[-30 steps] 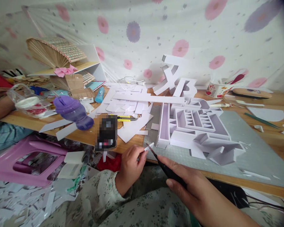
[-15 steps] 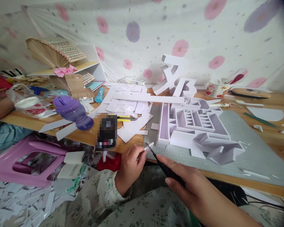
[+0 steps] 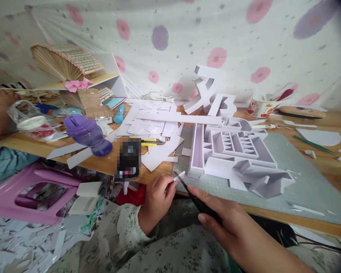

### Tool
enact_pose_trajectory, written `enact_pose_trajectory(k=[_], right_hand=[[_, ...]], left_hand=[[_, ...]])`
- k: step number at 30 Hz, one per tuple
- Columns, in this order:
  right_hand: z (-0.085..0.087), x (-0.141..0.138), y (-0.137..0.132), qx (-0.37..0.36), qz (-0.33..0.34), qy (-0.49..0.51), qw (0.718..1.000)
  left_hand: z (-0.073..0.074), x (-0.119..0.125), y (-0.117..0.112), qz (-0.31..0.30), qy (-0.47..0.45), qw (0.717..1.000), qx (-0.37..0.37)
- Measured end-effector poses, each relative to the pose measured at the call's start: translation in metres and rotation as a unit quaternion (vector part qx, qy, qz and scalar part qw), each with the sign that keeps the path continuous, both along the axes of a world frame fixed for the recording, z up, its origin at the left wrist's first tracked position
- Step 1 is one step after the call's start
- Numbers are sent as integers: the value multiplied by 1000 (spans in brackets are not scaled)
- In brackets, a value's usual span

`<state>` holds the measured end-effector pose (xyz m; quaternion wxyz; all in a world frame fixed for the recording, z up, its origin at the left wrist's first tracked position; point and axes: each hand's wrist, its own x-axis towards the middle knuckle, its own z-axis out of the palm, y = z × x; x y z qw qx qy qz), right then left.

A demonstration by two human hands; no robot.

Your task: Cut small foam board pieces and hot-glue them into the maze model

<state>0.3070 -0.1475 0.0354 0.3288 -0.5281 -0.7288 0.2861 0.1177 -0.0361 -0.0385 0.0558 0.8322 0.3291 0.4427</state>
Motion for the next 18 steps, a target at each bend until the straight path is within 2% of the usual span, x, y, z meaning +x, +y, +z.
enact_pose_trajectory(k=[9,18], right_hand=[[1,0,1,-32,-5,4,999],[-3,0,0,-15,-2,-5,1000]], left_hand=[[-1,0,1,1,-3,1000,-1],[0,0,1,-4,-3,1000,-1]])
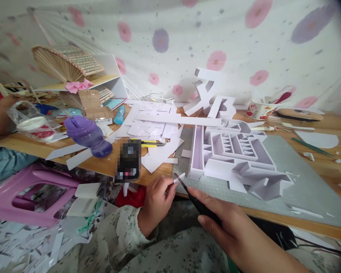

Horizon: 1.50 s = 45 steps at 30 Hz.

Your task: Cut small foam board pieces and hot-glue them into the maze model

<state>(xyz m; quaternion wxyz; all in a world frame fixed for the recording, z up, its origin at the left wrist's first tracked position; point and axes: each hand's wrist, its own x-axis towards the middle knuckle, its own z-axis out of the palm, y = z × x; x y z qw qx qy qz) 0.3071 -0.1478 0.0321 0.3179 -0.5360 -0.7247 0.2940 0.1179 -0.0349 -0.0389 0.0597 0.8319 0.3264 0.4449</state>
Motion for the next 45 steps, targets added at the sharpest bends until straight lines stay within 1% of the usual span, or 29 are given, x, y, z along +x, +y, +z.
enact_pose_trajectory(k=[7,13,17,28,35,41,45], right_hand=[[4,-2,2,-3,-7,-18,1000],[5,-4,4,-15,-10,-23,1000],[4,-6,1,-16,-11,-24,1000],[5,-8,3,6,-17,-41,999],[0,-6,4,-18,-10,-11,1000],[-1,-6,4,-42,-11,16,999],[-4,-6,5,-38,-16,19,999]], left_hand=[[1,-3,0,-19,-5,1000,-6],[4,-2,-2,-24,-73,997,-27],[4,0,-2,-24,-92,995,-20],[0,-1,-1,-36,-92,995,6],[-1,-1,0,-31,-88,996,11],[-1,-1,1,-26,-86,996,15],[0,0,2,-25,-87,996,14]])
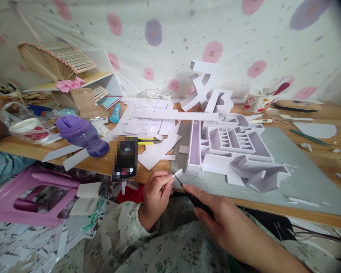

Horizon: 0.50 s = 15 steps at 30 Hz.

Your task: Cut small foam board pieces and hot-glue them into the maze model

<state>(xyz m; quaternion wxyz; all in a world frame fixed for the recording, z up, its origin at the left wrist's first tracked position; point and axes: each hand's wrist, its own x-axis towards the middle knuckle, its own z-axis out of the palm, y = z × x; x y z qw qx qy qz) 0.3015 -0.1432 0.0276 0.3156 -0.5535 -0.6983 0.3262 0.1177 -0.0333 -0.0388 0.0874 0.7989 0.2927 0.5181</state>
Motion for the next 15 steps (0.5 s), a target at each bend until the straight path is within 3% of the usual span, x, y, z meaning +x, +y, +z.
enact_pose_trajectory(k=[15], right_hand=[[-14,-2,3,2,8,-2,1000]], left_hand=[[19,8,2,-2,34,998,-55]])
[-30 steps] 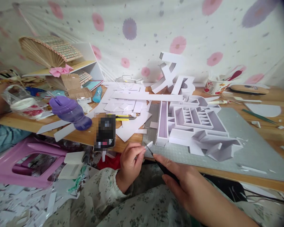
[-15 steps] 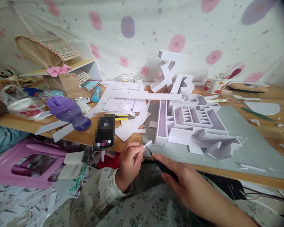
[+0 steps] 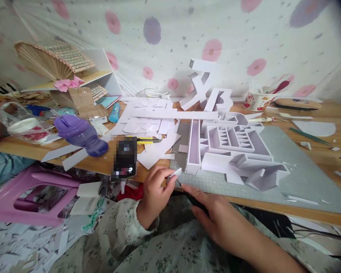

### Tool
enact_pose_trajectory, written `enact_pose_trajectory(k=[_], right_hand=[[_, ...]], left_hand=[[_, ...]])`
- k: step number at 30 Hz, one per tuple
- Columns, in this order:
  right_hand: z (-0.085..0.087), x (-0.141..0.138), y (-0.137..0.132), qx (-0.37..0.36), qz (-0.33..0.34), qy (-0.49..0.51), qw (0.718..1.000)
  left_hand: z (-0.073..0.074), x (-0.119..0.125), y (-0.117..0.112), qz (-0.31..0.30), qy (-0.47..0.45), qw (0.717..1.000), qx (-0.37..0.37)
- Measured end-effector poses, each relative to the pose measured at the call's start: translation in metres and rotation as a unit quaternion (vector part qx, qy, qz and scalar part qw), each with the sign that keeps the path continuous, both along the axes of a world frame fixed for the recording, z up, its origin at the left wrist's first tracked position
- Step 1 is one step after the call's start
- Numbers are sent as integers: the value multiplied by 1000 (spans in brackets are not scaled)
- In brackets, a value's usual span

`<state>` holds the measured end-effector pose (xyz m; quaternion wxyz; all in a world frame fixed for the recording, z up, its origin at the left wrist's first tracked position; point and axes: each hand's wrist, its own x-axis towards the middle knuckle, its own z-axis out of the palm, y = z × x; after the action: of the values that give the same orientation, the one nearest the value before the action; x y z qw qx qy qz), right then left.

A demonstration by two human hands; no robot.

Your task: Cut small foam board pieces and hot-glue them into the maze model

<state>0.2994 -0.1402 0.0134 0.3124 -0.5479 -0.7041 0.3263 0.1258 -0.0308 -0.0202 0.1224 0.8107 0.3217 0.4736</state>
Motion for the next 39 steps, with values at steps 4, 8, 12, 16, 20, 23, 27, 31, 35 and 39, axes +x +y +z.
enact_pose_trajectory(k=[4,8,12,16,20,23,27,31,35,39], right_hand=[[-2,0,1,-8,3,-6,1000],[-2,-1,3,-6,2,-23,1000],[-2,-1,4,-6,1,-28,1000],[0,-3,5,-16,3,-39,999],[2,-3,5,-30,5,-54,998],[2,-3,5,-40,4,-58,997],[0,-2,8,-68,1,-46,997],[0,3,6,-70,5,-9,997],[2,25,-14,-41,1,44,998],[-9,51,-38,-9,-97,144,985]], left_hand=[[2,2,1,15,-1,1000,-6],[5,3,1,17,15,1000,-7],[8,4,2,17,20,1000,1],[9,3,3,14,28,999,-1],[11,2,3,12,34,999,-8],[12,3,3,15,34,999,-19],[14,2,5,23,28,998,-44],[18,-3,8,47,9,997,-54],[24,-12,12,84,-47,989,-108],[33,-9,3,35,-125,975,-182]])
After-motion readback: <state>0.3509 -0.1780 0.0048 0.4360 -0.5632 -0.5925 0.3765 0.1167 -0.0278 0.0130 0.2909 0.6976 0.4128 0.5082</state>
